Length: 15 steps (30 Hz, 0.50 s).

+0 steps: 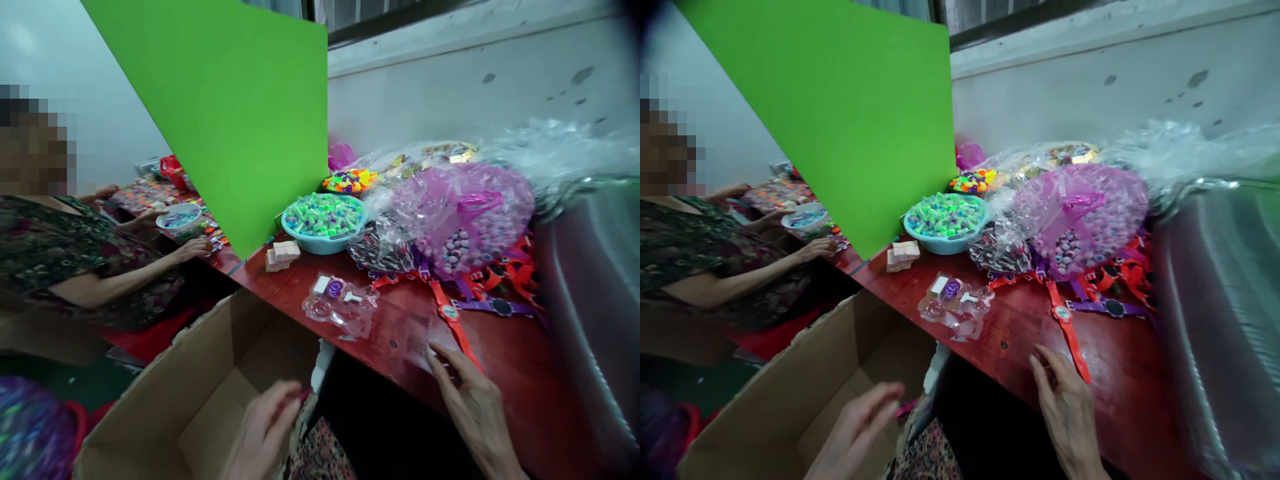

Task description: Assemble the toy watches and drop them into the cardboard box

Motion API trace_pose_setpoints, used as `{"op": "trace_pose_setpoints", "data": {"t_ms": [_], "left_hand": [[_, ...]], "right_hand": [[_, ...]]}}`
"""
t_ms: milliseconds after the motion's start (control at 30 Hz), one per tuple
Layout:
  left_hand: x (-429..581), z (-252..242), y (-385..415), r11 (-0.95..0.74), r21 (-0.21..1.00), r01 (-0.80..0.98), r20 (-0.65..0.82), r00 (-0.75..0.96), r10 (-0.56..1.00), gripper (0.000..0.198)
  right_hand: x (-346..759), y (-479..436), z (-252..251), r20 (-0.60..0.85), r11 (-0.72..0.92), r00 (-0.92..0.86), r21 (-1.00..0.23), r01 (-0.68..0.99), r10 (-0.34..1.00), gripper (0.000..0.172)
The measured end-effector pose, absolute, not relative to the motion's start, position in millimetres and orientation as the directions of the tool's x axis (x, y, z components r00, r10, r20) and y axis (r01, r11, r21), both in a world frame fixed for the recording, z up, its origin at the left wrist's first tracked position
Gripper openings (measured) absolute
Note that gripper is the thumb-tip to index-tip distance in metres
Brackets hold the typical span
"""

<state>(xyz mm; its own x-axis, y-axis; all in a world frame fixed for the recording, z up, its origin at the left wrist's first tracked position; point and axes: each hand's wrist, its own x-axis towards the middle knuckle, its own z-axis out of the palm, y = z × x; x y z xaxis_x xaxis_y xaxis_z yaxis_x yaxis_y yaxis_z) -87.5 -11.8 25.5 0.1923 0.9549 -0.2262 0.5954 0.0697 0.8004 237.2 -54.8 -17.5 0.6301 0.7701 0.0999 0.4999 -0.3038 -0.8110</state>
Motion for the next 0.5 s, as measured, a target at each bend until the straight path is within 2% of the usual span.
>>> {"op": "trace_pose_setpoints", "data": {"t_ms": [100,167,333,500], "left_hand": [[-51,22,48,-0.059,0.898,0.436,0.018,0.098,0.995,0.03],[-35,15,83,-0.078,0.913,0.401,0.088,-0.007,0.996,0.031],[-24,-15,131,-0.011,0.941,0.339,0.059,-0.13,0.99,0.028],[-14,-28,148,0.06,0.969,0.24,-0.048,-0.057,0.997,0.017]], "right_hand": [[228,-22,-16,0.109,-0.247,0.582,-0.831,0.498,0.806,0.056],[221,0,-19,0.093,-0.224,0.554,-0.85,0.477,0.827,0.06],[201,38,-32,0.09,-0.175,0.485,-0.864,0.473,0.87,0.056],[185,50,-34,0.127,-0.157,0.464,-0.836,0.526,0.877,0.046]]}}
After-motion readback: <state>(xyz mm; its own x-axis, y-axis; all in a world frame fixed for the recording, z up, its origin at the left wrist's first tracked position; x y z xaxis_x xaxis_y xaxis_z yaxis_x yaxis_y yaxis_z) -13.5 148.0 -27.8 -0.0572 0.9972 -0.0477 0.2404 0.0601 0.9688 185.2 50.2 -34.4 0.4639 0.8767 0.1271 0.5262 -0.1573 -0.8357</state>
